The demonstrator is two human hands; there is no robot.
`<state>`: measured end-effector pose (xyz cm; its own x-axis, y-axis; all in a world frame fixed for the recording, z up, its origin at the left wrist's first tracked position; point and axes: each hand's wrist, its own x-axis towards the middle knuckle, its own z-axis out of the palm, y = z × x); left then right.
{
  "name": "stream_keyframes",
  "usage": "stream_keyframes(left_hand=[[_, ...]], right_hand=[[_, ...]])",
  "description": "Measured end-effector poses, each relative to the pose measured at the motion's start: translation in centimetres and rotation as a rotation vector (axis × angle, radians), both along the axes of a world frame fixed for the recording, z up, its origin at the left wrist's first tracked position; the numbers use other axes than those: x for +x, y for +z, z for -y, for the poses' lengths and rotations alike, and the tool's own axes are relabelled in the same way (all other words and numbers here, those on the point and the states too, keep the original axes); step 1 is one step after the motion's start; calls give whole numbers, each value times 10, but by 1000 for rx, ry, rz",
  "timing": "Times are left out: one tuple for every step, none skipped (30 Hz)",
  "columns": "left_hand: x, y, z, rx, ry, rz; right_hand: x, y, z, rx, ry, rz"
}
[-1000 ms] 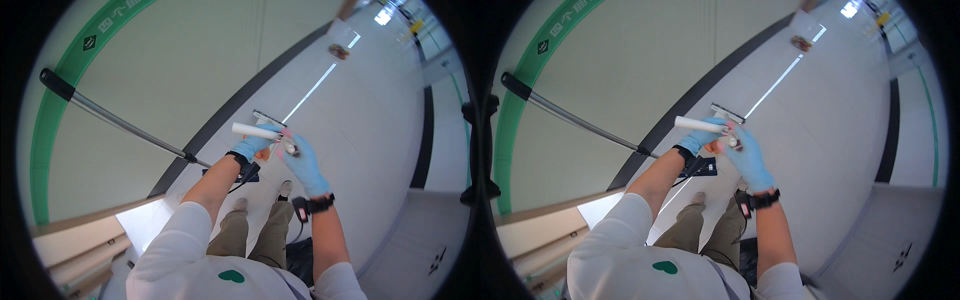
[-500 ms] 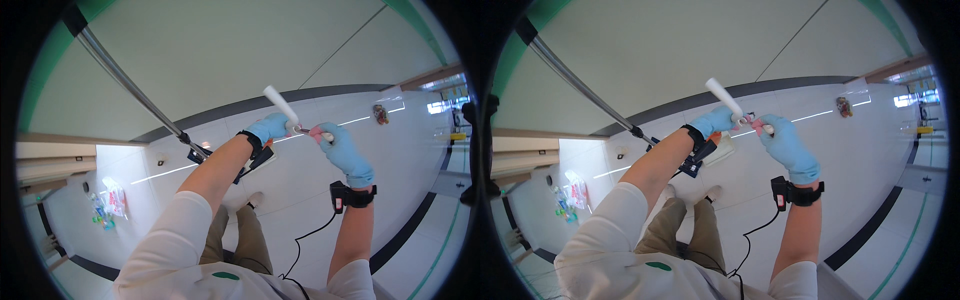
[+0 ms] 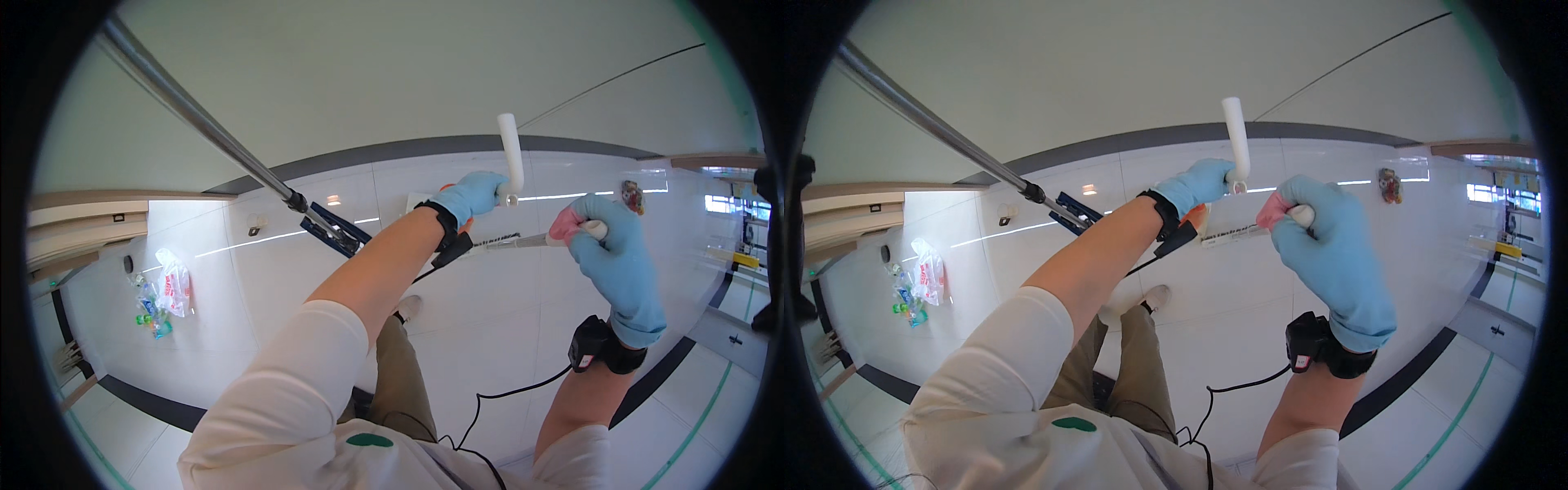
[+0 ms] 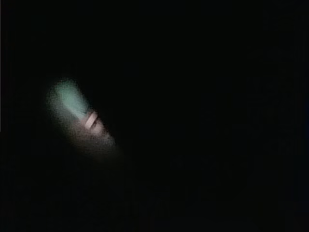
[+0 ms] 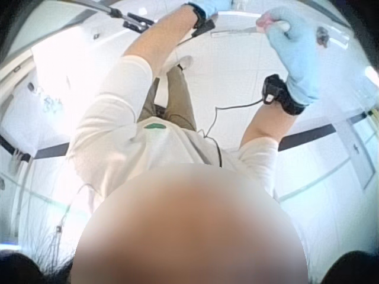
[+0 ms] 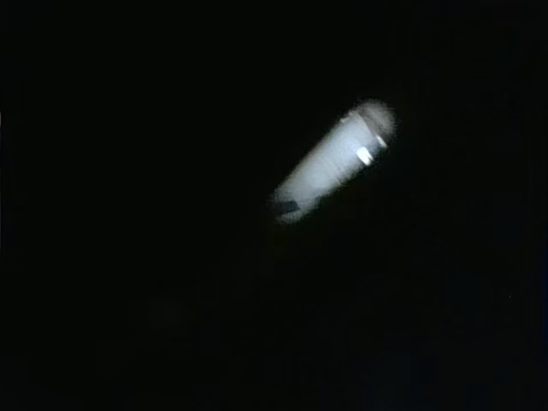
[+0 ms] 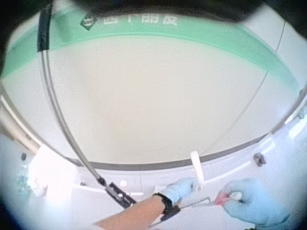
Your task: The person sweeps debris into a dustpan, wipes a cabinet, and refills a spray bottle with water. They then walk through the room and hallway while holding the spray bottle and cloth.
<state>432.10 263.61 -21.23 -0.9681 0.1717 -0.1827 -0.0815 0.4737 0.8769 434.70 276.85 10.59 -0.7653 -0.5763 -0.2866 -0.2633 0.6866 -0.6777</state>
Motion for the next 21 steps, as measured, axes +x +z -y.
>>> stream_keyframes(left_hand=[[-1, 0, 1, 6, -6, -1], [-1, 1, 2, 7, 3, -9], [-1, 1, 3, 2, 10, 2], [0, 1, 3, 21, 1, -1], [1, 1, 3, 34, -12, 16], [1, 1, 3, 51, -17, 42], [2, 2, 2, 7, -22, -1], [3, 1, 1, -29, -23, -31], [4, 1, 0, -44, -8, -74], [6, 1, -1, -80, 7, -77], [8, 1, -1, -96, 39, -93], [12, 1, 0, -110, 74, -102], [15, 1, 3, -270, 39, -17], [23, 0, 8, -269, 97, 22], [32, -1, 14, -265, 165, 33], [45, -4, 22, -253, 211, 90], [56, -6, 30, -225, 243, 259], [75, -11, 38, -211, 226, 245], [104, -16, 51, -205, 216, 239], [139, -23, 65, -196, 212, 236], [174, -30, 78, -1, 272, 395]], right_hand=[[-1, -1, -1, 9, -26, 53], [-3, -5, -3, -2, -49, 27], [-6, -14, -5, -14, -67, 0], [-11, -28, -7, -81, -23, -54], [-16, -46, -9, -42, -73, -4], [-23, -69, -10, -62, -61, 17], [-29, -91, -14, -61, -72, 49], [-34, -111, -19, -105, -81, 52], [-38, -129, -23, -129, -112, 65], [-41, -143, -26, -146, -159, 76], [-48, -154, -26, -179, -179, 14], [-54, -161, -25, -206, -213, -45], [-58, -164, -24, -200, -267, -93], [-60, -164, -20, -218, -273, -103], [-62, -162, -17, -208, -298, -115], [-62, -161, -11, -196, -324, -128], [-61, -159, -7, -222, -322, -176], [-57, -158, -3, -243, -395, -102], [-50, -159, -1, -309, -437, -57], [-41, -162, 1, -340, -511, 8], [-32, -166, 1, -386, -474, 2]])
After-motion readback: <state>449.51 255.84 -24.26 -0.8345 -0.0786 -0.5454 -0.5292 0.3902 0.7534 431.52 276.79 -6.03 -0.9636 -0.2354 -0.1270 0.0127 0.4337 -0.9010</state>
